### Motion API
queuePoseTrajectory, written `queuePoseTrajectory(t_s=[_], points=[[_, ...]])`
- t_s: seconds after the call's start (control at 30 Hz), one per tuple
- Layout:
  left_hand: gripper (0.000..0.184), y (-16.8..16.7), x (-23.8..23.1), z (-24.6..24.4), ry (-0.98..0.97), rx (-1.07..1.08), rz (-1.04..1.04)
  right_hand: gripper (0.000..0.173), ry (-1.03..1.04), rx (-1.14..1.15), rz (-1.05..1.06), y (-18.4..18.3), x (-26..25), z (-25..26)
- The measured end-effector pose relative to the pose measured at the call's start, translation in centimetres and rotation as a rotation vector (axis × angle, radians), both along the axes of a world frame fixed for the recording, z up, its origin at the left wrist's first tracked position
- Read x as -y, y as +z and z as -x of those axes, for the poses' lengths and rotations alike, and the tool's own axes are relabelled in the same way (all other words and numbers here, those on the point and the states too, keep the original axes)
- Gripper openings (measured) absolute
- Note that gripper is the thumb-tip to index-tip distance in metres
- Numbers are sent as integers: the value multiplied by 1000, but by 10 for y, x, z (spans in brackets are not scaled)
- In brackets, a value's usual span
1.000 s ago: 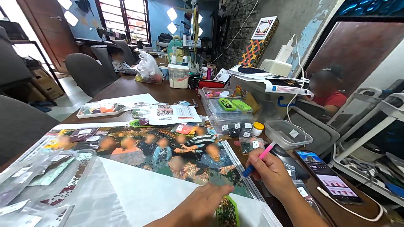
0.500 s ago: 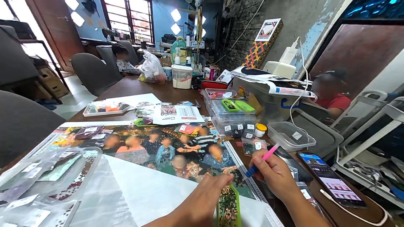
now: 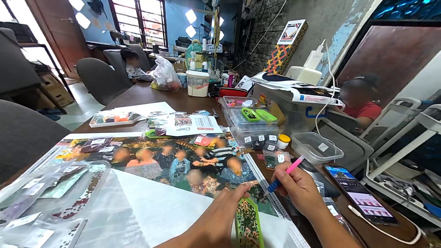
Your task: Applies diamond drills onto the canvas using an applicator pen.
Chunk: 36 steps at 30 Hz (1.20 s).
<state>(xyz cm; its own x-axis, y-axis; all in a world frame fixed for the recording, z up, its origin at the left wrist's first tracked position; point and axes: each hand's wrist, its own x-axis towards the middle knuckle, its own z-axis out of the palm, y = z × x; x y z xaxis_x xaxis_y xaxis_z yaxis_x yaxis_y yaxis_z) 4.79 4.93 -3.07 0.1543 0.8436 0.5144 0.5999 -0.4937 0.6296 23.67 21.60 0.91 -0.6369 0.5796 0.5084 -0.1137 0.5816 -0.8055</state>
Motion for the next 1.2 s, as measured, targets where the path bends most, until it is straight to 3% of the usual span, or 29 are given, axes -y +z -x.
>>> queuePoseTrajectory(t_s=[0.2,0.37,0.5,0.73,0.93,1.2], points=[[111,2,0,2,-52,-52,187,29,21,42,148,7,8,-1],[78,2,-2,5,-67,-83,195,30,157,-20,415,6,3,3],[62,-2,-2,5,-66,-83,165,19,76,13,476,7,6,7],[57,-2,-2,4,-54,-93,170,26,175,192,196,-1,12,6],[74,-2,-2,4,-12,-85,155,33,323,144,-126,-16,13,9],[80,3,0,5,23,-106,204,33,360,66,-314,-22,11,10]])
